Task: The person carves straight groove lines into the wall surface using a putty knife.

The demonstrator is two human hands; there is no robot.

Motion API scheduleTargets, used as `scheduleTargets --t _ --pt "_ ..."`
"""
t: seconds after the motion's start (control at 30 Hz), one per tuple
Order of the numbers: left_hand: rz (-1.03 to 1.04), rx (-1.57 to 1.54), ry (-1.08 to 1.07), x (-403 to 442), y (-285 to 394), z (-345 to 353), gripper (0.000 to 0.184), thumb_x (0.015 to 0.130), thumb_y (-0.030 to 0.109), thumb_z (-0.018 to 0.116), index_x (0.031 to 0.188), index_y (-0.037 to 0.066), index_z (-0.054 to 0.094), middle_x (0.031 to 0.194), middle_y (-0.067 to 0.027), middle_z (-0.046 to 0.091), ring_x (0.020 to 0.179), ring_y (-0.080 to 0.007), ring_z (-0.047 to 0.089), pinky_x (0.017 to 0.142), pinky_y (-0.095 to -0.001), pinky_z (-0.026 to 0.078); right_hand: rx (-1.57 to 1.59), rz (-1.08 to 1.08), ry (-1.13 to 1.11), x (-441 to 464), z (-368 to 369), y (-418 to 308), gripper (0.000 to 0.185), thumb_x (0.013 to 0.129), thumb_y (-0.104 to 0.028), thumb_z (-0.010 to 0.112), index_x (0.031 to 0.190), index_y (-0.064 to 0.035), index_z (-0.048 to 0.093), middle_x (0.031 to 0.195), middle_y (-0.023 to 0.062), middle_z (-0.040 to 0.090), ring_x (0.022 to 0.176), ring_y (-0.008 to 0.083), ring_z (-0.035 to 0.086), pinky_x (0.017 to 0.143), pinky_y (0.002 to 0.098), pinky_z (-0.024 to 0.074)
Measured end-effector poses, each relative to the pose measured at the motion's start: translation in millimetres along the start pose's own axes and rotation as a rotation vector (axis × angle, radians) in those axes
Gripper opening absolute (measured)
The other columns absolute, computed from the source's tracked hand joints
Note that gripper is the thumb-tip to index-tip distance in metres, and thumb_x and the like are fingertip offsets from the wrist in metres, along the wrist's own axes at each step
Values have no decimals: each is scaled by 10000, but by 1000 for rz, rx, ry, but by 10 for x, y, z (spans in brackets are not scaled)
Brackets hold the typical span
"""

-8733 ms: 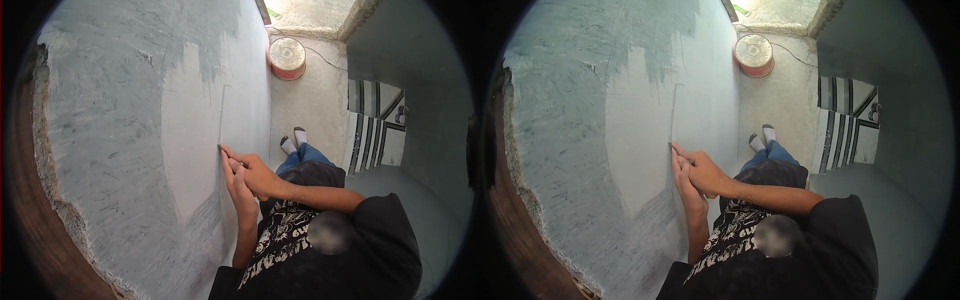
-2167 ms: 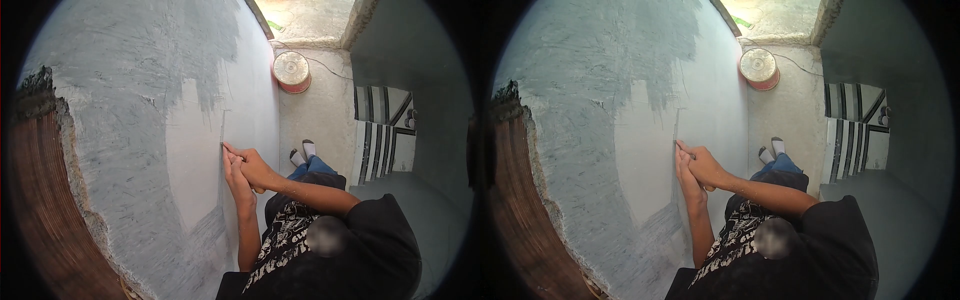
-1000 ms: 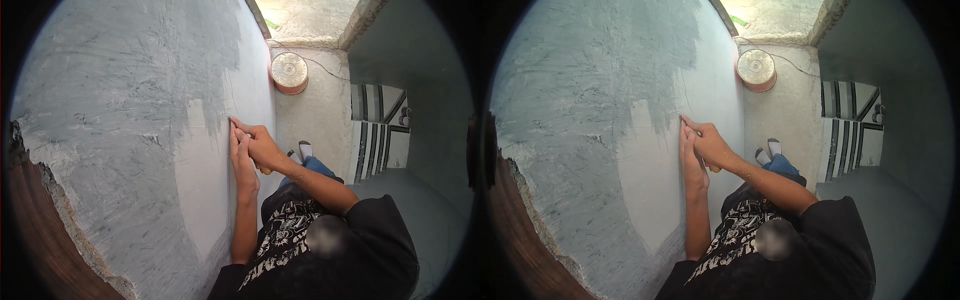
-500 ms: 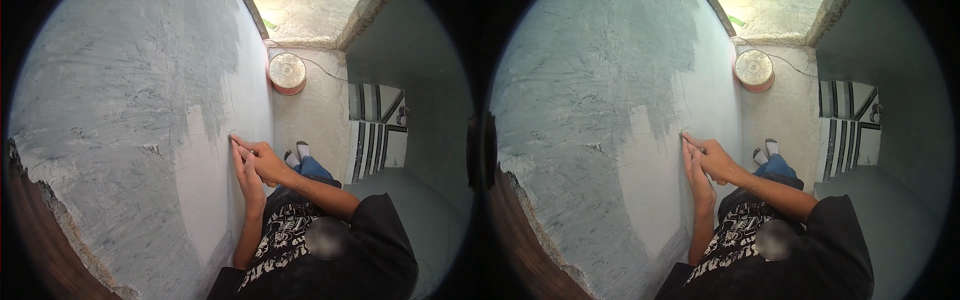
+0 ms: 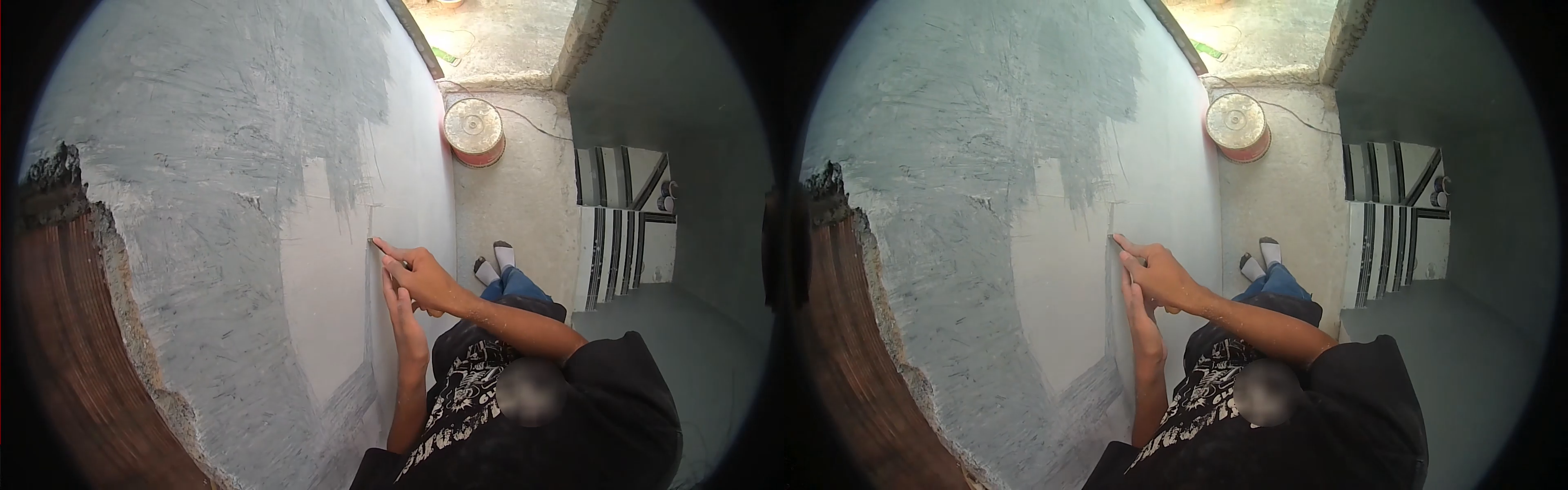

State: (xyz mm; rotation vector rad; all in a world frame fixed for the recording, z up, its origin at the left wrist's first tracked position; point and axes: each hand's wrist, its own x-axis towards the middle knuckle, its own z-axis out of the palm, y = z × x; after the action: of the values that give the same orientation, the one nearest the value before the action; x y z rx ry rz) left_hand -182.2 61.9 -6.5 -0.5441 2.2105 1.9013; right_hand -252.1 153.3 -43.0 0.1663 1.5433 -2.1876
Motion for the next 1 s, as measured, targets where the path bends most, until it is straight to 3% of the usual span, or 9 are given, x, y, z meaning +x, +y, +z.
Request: scheduleTargets --t 0.1,0.2,0.23,0.43,0.83,1.0 --pt "-7 97 -23 -246 104 -139 708 1102 457 304 1633 9 167 1683 -209 238 1477 -341 396 1134 -433 349 -50 67 -42 -40 -125 -198 512 1072 -275 456 1565 -135 445 517 -32 412 408 102 437 393 310 424" --pt "165 262 -110 -495 492 -292 713 1097 452 334 1620 -14 198 1648 -227 321 1412 -354 486 1059 -416 407 -80 89 -30 -122 -55 -143 501 1081 -299 458 1563 -164 451 498 -38 411 365 101 421 361 299 409" --pt "199 276 -54 -586 579 -319 737 1079 464 391 1598 -39 248 1606 -246 389 1369 -353 529 1034 -399 427 -80 54 -16 -120 1 -69 506 1078 -296 451 1568 -168 445 498 -37 396 374 109 420 346 311 394" --pt "382 273 84 -997 736 -662 740 1037 459 469 1560 -48 337 1569 -274 428 1268 -337 600 995 -395 454 -99 104 -43 -130 -91 -159 515 1074 -284 443 1570 -146 440 508 -36 373 380 125 409 364 336 413" --pt "511 284 152 -1145 803 -670 648 1046 396 453 1521 -41 396 1533 -284 462 1197 -334 639 943 -386 499 -69 3 -18 -131 -35 -117 512 1072 -293 445 1570 -173 448 542 -26 375 380 142 421 391 337 421" --pt "514 300 143 -1131 791 -632 679 1045 451 485 1521 -27 411 1531 -270 474 1198 -347 643 954 -399 496 -24 -16 -19 -48 -116 -65 504 1071 -321 497 1547 -156 482 541 -46 378 370 113 433 389 305 436"
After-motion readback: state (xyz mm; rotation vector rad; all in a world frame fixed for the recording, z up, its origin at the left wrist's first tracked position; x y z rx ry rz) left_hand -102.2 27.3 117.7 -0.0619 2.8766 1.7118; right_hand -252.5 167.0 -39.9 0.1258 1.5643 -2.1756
